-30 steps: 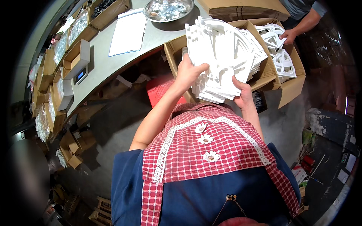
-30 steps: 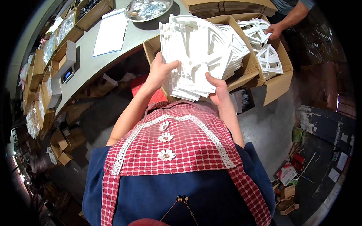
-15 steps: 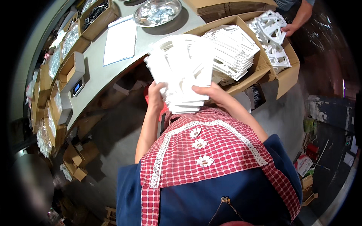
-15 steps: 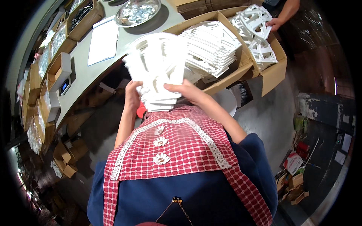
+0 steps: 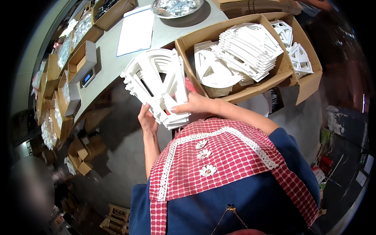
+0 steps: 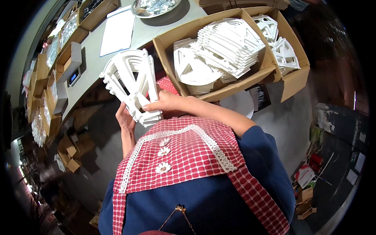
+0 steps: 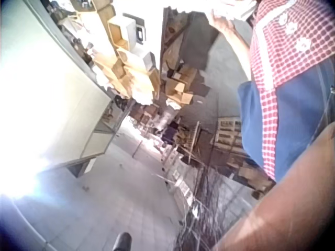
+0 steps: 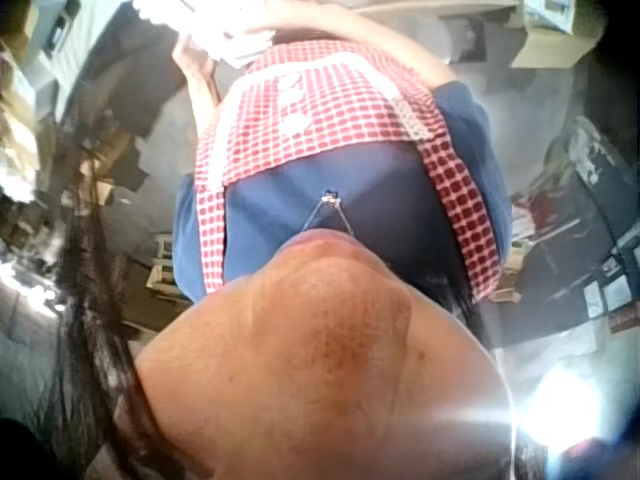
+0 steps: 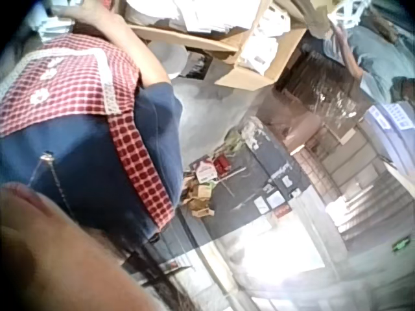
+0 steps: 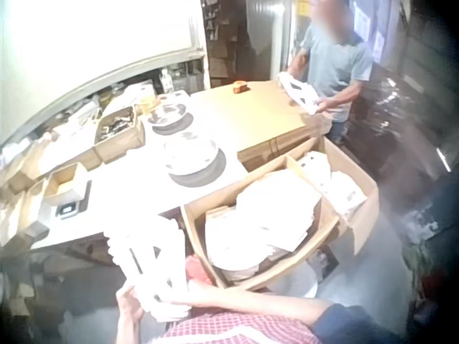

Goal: The person sorts white plastic frames from a cardboard box and stacks them on a table. They then pick up a metal bowl and place it on a digital scale, followed by placing a small plastic bag of hardware into the bowl. The person continues to gather various small plastic bags containing screws and fittings from surrounding boxes and places them into the bowl on the scale.

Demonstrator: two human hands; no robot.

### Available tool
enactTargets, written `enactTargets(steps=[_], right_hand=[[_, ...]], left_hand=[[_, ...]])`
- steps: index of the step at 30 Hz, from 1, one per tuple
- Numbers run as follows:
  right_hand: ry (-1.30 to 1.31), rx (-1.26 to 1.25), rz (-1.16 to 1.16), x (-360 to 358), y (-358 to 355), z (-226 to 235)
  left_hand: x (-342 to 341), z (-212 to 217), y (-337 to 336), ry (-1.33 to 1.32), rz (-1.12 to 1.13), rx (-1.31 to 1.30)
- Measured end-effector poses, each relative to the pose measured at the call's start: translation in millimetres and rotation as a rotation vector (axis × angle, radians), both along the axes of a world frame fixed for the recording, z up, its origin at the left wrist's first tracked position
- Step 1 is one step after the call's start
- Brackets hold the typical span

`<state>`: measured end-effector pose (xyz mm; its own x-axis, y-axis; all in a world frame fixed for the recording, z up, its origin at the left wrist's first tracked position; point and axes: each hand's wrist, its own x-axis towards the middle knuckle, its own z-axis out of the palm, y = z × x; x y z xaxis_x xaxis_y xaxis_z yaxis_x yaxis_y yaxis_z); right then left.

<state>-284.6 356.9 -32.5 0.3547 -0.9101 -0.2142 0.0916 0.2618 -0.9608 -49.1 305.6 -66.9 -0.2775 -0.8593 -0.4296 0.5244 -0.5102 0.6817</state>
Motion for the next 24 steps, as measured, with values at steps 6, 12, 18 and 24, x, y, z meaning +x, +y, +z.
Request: enactTargets(steps=[6,12,18,24], right_hand=[[-0.181,0.143,-0.146,-22.8,-0.3,8.9],[0.515,-0.242,-0.457,-60.1,9.2,16.1],[0.908,-0.247,-0.677,-77.3,27.8,52.8],[0.821,-0.119,-0.811,-93.3,48.2,68.3]], left_hand=[[-34.9,23.3,2.2,-0.12,0.152,-0.116],[-77.0,36.7,-15.1,-0.213,0.174,-0.277],[-107.3,37.7,-19.6,-0.133,0.065,-0.268],[-139.9,35.2,-22.6,-0.053,-0.056,-0.172]])
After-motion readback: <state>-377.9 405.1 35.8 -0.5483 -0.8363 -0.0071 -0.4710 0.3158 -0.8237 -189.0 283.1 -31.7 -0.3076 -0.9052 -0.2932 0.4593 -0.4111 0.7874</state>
